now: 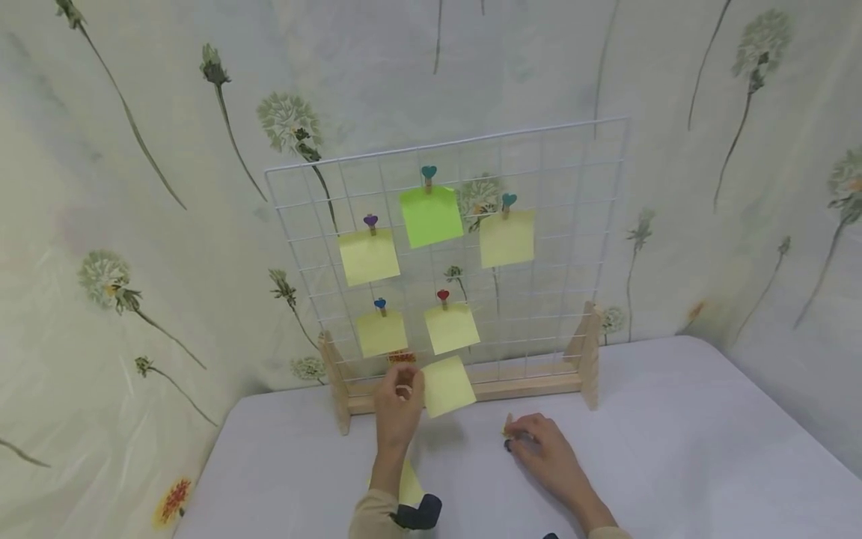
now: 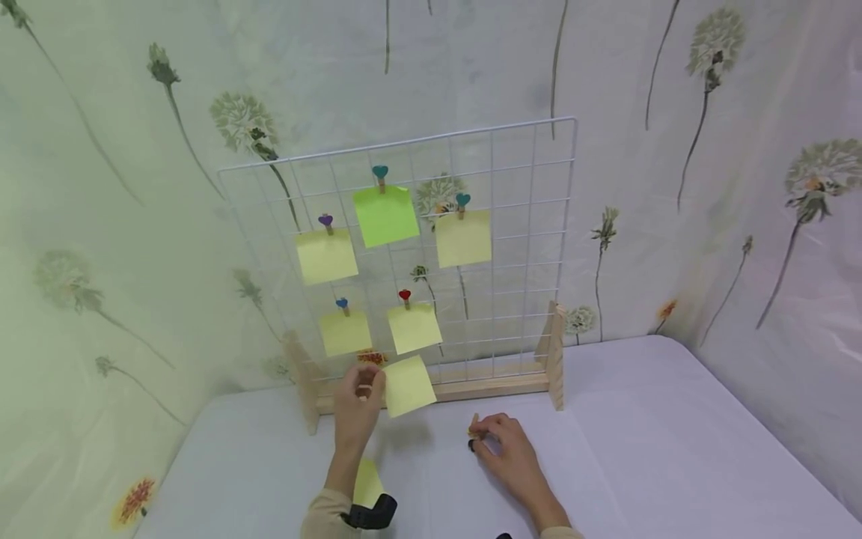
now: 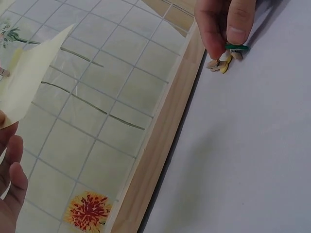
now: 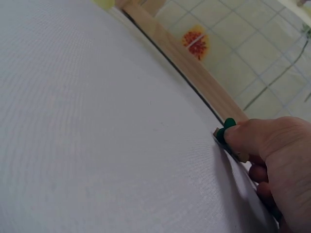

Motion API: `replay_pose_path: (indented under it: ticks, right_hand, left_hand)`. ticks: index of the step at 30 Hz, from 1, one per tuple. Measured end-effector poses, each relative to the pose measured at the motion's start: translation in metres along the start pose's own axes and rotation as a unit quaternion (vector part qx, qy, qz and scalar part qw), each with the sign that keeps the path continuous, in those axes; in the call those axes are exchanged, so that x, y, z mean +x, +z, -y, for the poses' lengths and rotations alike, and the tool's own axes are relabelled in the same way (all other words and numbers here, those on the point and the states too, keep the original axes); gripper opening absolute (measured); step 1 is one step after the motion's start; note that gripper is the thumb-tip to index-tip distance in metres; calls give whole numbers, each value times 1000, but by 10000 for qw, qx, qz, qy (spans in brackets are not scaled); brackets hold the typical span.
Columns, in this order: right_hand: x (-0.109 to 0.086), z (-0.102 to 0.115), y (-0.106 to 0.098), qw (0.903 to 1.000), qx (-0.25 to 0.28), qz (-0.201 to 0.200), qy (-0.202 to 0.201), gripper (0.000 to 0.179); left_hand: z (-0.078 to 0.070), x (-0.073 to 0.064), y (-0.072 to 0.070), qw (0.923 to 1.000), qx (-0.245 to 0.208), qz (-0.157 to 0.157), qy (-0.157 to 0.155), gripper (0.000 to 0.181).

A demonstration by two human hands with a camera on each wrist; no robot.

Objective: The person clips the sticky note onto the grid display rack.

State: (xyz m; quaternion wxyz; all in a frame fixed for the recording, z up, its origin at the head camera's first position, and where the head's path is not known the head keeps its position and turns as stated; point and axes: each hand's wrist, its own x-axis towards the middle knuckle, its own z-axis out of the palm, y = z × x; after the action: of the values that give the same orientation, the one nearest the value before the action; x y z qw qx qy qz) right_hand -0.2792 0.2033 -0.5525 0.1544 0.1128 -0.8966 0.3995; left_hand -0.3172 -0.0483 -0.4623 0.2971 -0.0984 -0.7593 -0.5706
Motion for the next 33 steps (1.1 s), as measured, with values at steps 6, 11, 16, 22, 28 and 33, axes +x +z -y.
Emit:
replay_pose_path:
  ticks: [6, 11, 16, 22, 28, 33]
  right_hand:
    - [-2, -1, 1, 9998, -135, -69, -161, 27]
    - [-3, 0, 1, 9996, -121, -78, -243, 28]
    - [-3, 1, 0, 9996, -120, -41, -248, 27]
    - [-4, 2, 1, 9994, -149, -45, -313, 27]
    - [-5, 3, 3, 9986, -201, -117, -476, 26]
    - [-4, 3, 3, 9980, -215, -161, -580, 27]
  left_hand:
    - [-5, 4, 4, 9997, 161, 148, -63, 5]
    - [-7, 6, 9, 9994, 209, 227, -171, 5]
    - [-10, 8, 14, 9989, 266, 270, -269, 5]
    - [-14, 11, 19, 9992, 218, 259, -206, 5]
    - [-19, 16, 25, 9993, 241, 268, -55, 4]
    - [-23, 18, 27, 9993, 250, 277, -11, 4]
